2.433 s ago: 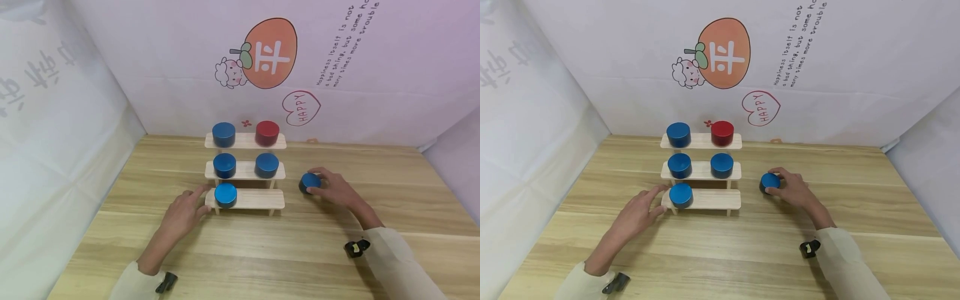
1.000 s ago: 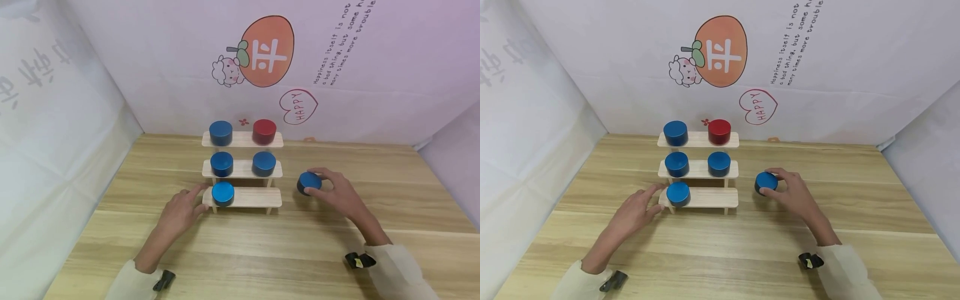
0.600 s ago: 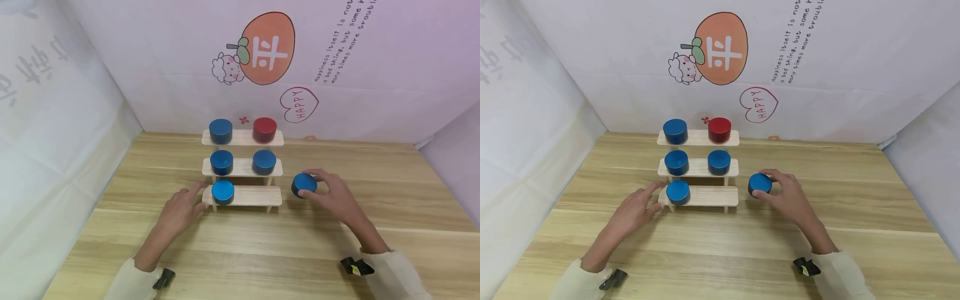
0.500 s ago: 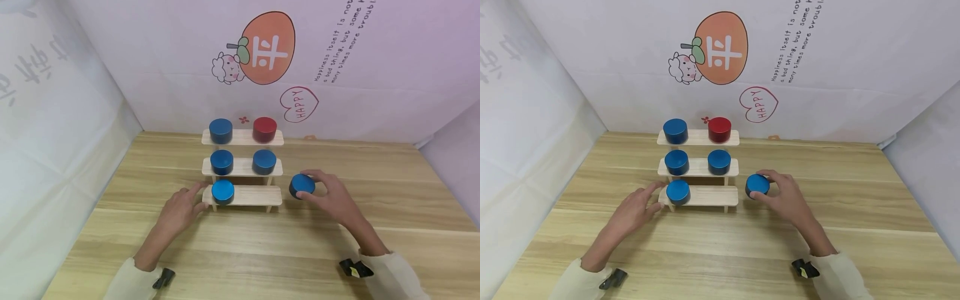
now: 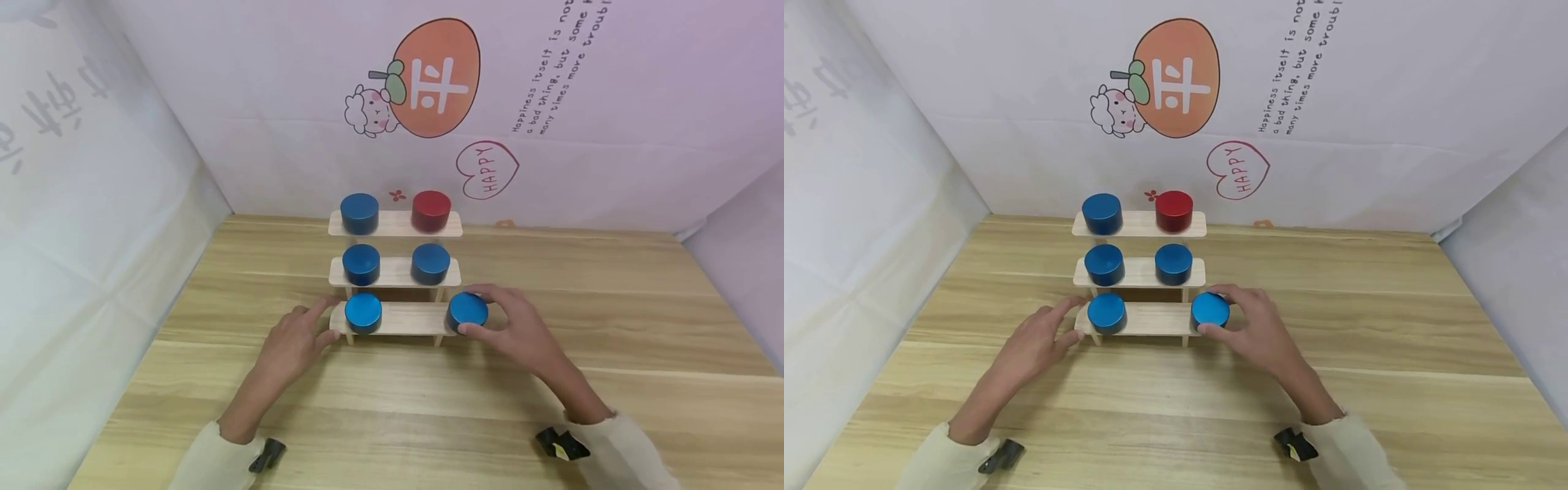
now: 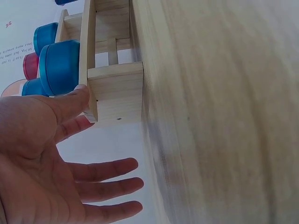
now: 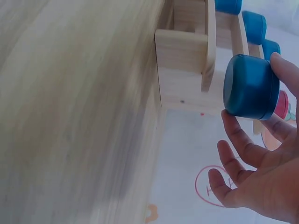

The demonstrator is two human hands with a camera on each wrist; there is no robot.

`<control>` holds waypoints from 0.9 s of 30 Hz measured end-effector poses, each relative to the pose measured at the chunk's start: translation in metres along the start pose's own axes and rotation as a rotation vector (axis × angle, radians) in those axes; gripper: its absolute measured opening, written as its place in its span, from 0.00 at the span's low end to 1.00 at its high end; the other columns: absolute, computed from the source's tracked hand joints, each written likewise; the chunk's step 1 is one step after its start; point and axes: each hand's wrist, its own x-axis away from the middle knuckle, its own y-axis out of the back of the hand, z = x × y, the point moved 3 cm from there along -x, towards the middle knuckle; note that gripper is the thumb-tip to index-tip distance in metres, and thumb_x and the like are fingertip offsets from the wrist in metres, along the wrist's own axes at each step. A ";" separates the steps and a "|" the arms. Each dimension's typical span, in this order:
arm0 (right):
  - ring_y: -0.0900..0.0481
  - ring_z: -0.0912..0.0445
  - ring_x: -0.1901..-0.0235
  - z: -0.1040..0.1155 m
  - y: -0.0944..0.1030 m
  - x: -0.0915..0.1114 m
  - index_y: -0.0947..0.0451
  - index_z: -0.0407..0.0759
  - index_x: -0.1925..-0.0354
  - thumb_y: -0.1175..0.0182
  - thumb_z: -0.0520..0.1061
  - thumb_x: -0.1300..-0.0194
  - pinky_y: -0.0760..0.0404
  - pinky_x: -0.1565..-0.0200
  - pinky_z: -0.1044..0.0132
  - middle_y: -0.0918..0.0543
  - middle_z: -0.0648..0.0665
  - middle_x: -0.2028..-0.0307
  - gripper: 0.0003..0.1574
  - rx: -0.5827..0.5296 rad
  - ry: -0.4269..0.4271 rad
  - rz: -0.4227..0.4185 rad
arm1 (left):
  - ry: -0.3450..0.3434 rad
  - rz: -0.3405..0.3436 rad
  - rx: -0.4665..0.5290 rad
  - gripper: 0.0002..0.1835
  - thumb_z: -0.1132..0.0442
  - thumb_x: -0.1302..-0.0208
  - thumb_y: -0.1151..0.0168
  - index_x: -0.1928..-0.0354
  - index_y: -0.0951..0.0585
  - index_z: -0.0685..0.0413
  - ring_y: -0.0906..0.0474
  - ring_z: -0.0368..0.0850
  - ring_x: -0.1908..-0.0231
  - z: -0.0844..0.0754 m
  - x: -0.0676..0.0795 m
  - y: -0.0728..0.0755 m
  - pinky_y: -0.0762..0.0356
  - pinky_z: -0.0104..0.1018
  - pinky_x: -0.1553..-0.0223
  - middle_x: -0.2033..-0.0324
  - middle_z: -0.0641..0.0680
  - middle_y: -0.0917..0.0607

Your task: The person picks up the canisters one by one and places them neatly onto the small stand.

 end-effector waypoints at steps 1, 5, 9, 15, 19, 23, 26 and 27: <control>0.31 0.39 0.39 0.001 -0.002 0.000 0.23 0.44 0.37 0.26 0.54 0.40 0.29 0.45 0.36 0.21 0.41 0.40 0.36 -0.005 0.012 -0.002 | 0.002 0.000 -0.001 0.29 0.57 0.32 0.33 0.31 0.28 0.48 0.23 0.64 0.50 0.000 0.000 0.000 0.22 0.58 0.58 0.50 0.65 0.19; 0.31 0.41 0.38 0.006 -0.010 0.000 0.23 0.46 0.37 0.25 0.54 0.41 0.29 0.44 0.37 0.22 0.43 0.39 0.37 -0.037 0.057 -0.007 | 0.007 0.003 0.001 0.29 0.57 0.32 0.33 0.31 0.28 0.47 0.23 0.64 0.51 0.001 0.000 -0.001 0.22 0.57 0.59 0.51 0.65 0.19; 0.31 0.43 0.38 0.012 -0.017 -0.001 0.23 0.47 0.36 0.24 0.53 0.43 0.28 0.45 0.38 0.23 0.43 0.38 0.38 -0.042 0.070 -0.018 | 0.006 0.003 0.011 0.29 0.58 0.33 0.33 0.31 0.28 0.47 0.23 0.63 0.51 0.001 0.000 -0.002 0.22 0.57 0.59 0.50 0.65 0.19; 0.32 0.42 0.39 0.021 -0.024 -0.007 0.24 0.46 0.36 0.25 0.54 0.43 0.27 0.45 0.38 0.24 0.41 0.37 0.39 0.005 0.032 -0.011 | 0.001 -0.002 0.004 0.29 0.58 0.32 0.33 0.31 0.28 0.48 0.23 0.64 0.50 0.000 -0.001 -0.001 0.22 0.58 0.57 0.50 0.65 0.19; 0.32 0.42 0.38 0.024 -0.029 -0.010 0.24 0.48 0.35 0.24 0.54 0.43 0.28 0.45 0.37 0.24 0.42 0.37 0.40 0.013 0.037 -0.015 | 0.005 -0.007 0.000 0.29 0.58 0.33 0.32 0.31 0.28 0.48 0.23 0.64 0.50 0.000 -0.001 0.000 0.22 0.58 0.56 0.50 0.65 0.19; 0.32 0.41 0.39 0.025 -0.036 -0.011 0.23 0.46 0.36 0.24 0.54 0.44 0.30 0.44 0.35 0.22 0.42 0.39 0.39 0.028 0.071 -0.028 | 0.002 -0.008 0.006 0.29 0.58 0.33 0.32 0.31 0.28 0.48 0.23 0.63 0.50 0.000 0.000 -0.001 0.22 0.57 0.57 0.50 0.64 0.19; 0.31 0.41 0.40 0.026 -0.040 -0.011 0.22 0.45 0.37 0.24 0.54 0.43 0.30 0.45 0.35 0.21 0.42 0.40 0.38 0.022 0.088 -0.047 | -0.002 -0.010 0.009 0.29 0.58 0.32 0.33 0.31 0.28 0.48 0.23 0.63 0.51 0.001 0.000 -0.001 0.22 0.57 0.57 0.51 0.64 0.19; 0.31 0.41 0.40 0.026 -0.041 -0.011 0.22 0.45 0.38 0.24 0.53 0.43 0.30 0.45 0.36 0.21 0.42 0.41 0.37 0.017 0.088 -0.054 | -0.002 -0.012 0.009 0.29 0.58 0.32 0.33 0.31 0.28 0.48 0.23 0.62 0.51 0.001 0.001 -0.001 0.22 0.57 0.58 0.51 0.64 0.19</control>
